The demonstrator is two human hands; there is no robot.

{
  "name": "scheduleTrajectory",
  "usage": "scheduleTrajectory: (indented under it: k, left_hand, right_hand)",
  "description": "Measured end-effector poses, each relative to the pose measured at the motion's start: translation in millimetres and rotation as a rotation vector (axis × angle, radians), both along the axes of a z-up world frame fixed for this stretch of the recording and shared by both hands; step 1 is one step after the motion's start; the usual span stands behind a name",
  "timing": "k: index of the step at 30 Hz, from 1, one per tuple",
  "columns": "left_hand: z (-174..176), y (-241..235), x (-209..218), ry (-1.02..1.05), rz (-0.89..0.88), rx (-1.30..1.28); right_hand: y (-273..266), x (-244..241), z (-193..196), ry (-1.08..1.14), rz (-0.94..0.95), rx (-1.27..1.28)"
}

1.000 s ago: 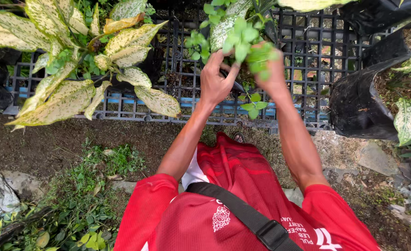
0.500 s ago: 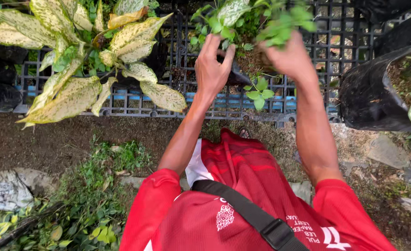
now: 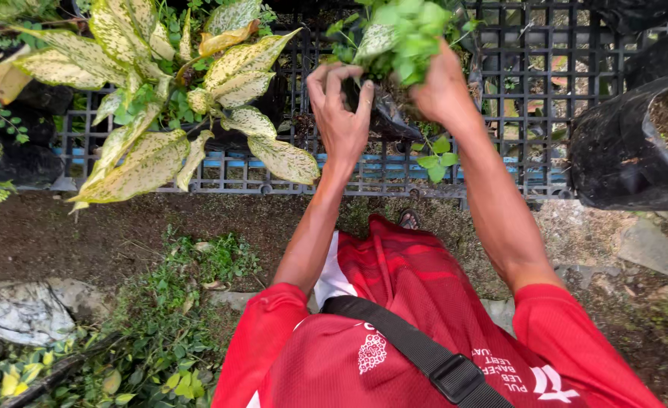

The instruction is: The person removes small weeds from the base of potted plants by hand. They pull the weeds from the soil and discard them on the ground, repeating this process for several plants.

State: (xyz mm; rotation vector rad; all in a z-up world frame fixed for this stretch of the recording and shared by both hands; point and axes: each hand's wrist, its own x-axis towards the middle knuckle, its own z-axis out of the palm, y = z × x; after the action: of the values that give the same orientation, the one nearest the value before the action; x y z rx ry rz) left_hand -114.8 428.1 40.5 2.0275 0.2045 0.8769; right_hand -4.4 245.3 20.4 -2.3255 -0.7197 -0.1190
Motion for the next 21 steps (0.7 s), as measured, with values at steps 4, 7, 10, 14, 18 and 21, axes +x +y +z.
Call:
scheduleTrajectory:
  k: [4, 7, 10, 14, 18, 21]
  left_hand:
    - [-6.1, 4.9, 17.7, 0.057, -0.106, -0.008]
    - [-5.2, 13.1, 25.5, 0.108, -0.188, -0.012]
    - [2.6, 17.4, 27.7, 0.027, -0.198, 0.094]
    - [16.7, 19.7, 28.5, 0.002, -0.249, 0.070]
    - [15.5, 18.7, 32.2, 0.094, -0.189, -0.089]
    - [10.5, 15.4, 31.5, 0.073, -0.181, -0.126]
  right_hand:
    - [43.4, 15.6, -27.8, -0.262, 0.075, -0.028]
    - [55.7, 19.5, -36.4, -0.022, -0.030, 0.041]
    - [33.0, 14.5, -23.5, 0.317, -0.130, 0.267]
    - [-4.5, 7.0, 12.9, 0.071, 0.010, 0.535]
    - [-22.4, 7.3, 30.6, 0.141, 0.161, 0.385]
    - [-25.8, 15.4, 29.2, 0.058, 0.114, 0.317]
